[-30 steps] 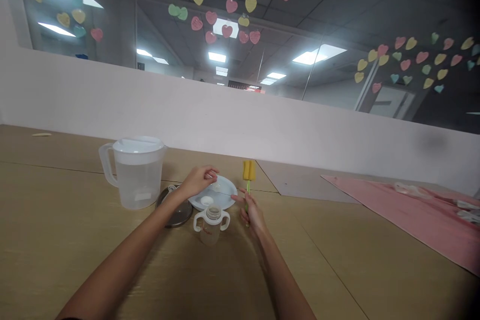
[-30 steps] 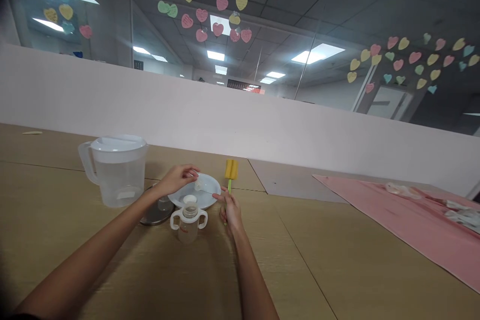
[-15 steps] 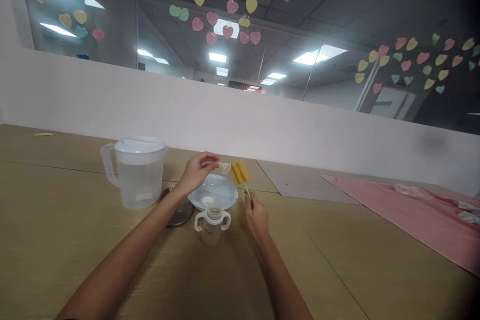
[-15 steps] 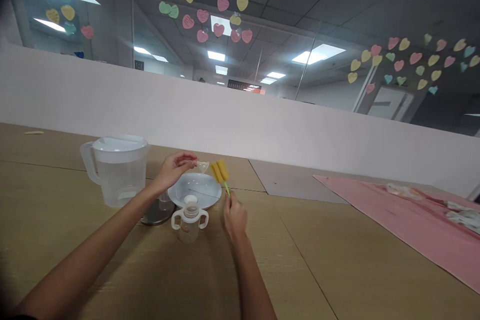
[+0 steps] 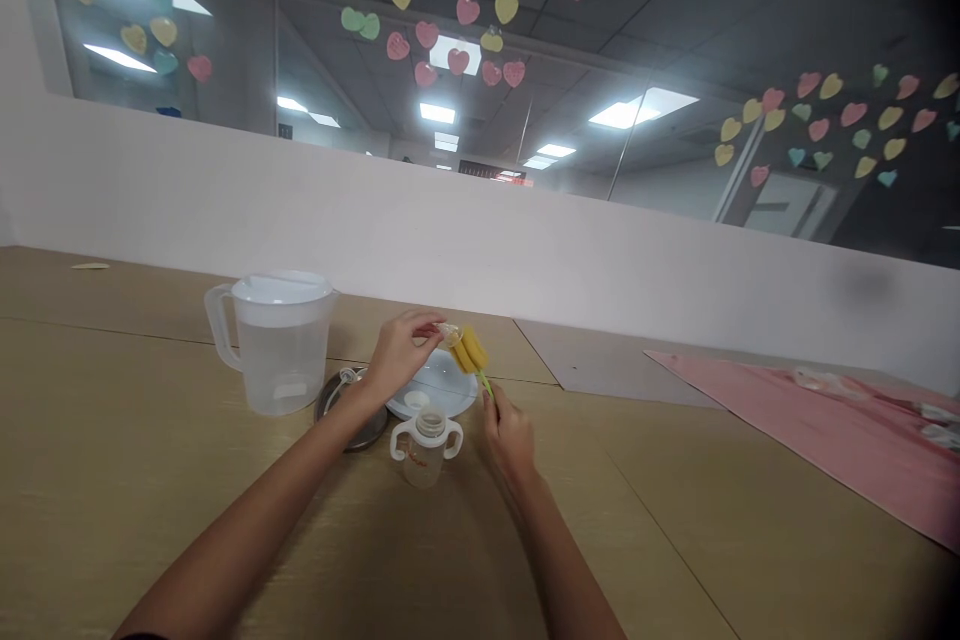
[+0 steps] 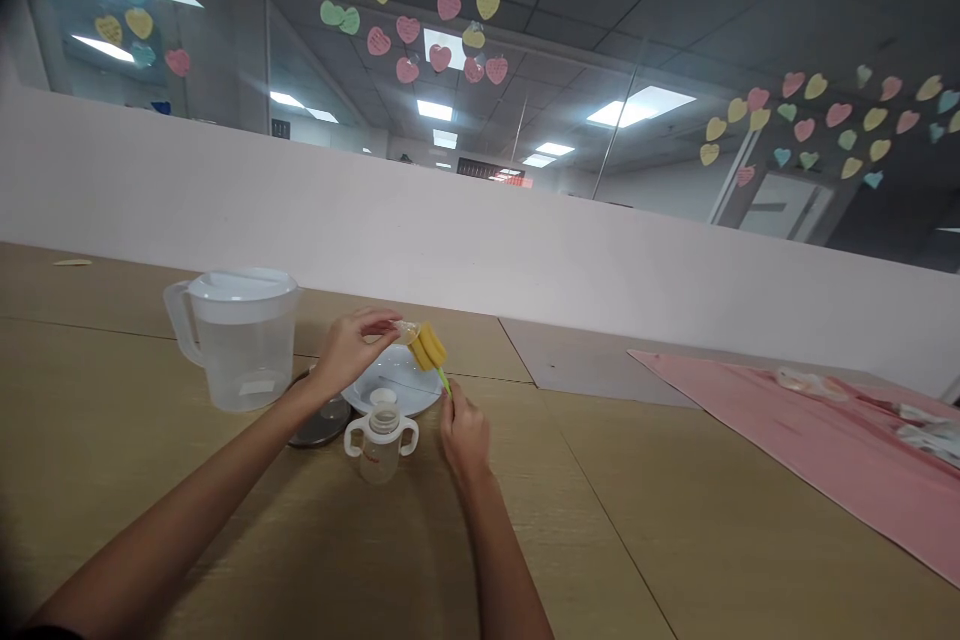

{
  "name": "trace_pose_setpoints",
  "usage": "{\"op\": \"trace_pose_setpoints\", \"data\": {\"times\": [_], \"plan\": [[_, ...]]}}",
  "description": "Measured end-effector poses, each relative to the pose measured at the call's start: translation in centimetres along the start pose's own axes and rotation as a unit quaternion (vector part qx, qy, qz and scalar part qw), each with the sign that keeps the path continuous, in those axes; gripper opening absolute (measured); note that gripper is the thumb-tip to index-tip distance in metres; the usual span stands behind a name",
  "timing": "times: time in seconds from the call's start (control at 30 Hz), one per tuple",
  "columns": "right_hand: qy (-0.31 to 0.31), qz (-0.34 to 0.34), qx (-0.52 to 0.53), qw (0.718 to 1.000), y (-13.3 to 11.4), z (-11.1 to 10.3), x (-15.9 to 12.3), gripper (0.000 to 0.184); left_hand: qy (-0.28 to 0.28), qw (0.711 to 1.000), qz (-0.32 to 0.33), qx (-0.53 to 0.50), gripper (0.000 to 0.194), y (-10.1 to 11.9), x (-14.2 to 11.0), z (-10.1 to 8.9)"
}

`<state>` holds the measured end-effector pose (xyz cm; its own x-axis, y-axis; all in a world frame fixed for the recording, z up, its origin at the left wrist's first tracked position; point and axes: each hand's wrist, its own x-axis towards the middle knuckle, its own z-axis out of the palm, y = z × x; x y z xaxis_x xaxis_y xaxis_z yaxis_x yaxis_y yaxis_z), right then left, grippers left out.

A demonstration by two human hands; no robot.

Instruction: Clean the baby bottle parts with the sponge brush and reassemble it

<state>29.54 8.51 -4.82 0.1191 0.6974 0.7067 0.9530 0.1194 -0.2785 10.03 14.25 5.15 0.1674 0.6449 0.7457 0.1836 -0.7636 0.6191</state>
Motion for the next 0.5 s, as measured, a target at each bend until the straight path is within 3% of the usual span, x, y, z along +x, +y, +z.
{"op": "trace_pose_setpoints", "data": {"times": [0.13,0.3,0.4,0.5], "plan": [[0.005,0.043,0.042,0.998,-0.3,-0.4,0.1,0.051,-0.03,0.996,-0.043,0.078,0.025,0.1,0.6,-1.5],[0.034,0.114,0.075,0.99,-0.6,-0.8,0.3,0.054,-0.098,0.957,-0.084,0.261,0.023,-0.3,1.5,-6.2],[0.045,0.157,0.102,0.981,-0.7,-0.9,0.5,0.053,-0.249,0.892,-0.149,0.346,0.008,-1.6,1.3,-7.7],[0.062,0.202,0.122,0.97,-0.6,-1.0,0.7,0.051,-0.417,0.796,-0.253,0.358,0.007,-3.3,0.4,-6.8]]}}
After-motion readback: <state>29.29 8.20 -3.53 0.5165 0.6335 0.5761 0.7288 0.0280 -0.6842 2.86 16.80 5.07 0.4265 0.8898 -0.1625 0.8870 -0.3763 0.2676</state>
